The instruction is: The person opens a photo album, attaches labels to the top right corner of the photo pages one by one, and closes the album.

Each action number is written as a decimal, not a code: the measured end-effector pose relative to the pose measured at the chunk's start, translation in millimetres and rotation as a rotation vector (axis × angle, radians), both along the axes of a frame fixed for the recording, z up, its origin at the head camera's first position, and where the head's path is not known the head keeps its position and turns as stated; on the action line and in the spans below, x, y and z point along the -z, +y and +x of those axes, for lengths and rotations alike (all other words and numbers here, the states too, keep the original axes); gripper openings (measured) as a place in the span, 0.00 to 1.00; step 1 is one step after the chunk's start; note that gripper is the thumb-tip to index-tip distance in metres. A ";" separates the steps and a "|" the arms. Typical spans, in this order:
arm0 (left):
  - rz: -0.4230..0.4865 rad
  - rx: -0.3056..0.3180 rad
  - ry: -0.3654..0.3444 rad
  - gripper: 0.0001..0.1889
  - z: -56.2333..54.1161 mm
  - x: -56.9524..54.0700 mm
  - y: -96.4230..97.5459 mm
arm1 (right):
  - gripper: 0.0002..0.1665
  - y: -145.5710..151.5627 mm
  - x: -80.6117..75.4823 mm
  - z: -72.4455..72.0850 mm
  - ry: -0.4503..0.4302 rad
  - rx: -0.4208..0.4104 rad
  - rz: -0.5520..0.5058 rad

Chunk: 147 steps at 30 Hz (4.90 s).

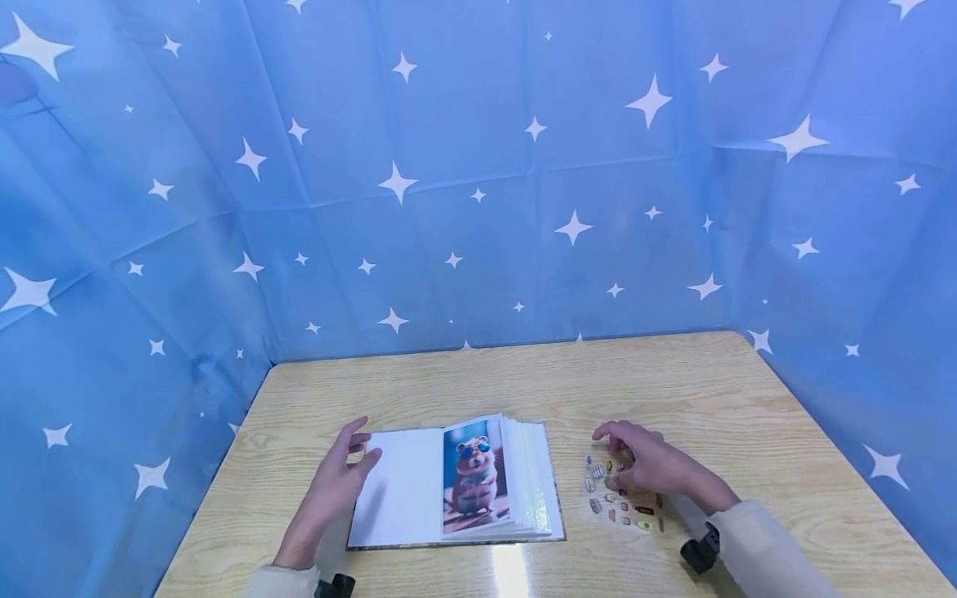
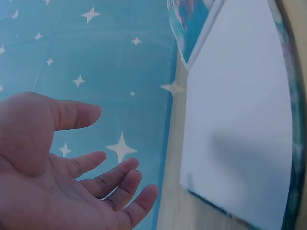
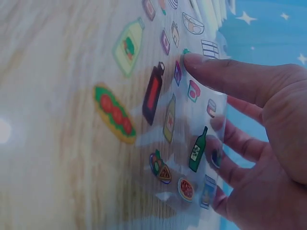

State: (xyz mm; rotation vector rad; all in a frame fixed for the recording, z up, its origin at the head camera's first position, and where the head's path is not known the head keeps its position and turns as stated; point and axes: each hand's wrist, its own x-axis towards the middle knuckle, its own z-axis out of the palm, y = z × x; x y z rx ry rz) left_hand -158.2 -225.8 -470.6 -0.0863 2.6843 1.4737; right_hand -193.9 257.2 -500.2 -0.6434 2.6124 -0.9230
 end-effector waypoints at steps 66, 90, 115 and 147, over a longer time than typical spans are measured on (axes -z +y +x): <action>0.317 0.406 -0.023 0.23 6.3 8.7 146.6 | 0.24 4.5 -13.1 -0.5 -0.015 0.038 -0.466; 0.377 0.385 -0.013 0.24 9.2 4.6 171.0 | 0.22 -28.1 -49.5 10.7 0.122 0.141 -0.588; 0.577 0.252 -0.044 0.33 10.0 -0.2 186.8 | 0.23 -56.8 -48.6 17.2 0.055 0.274 -0.732; 0.559 0.141 -0.001 0.30 10.8 -3.1 186.3 | 0.16 -81.1 -47.5 36.1 0.490 0.332 -0.296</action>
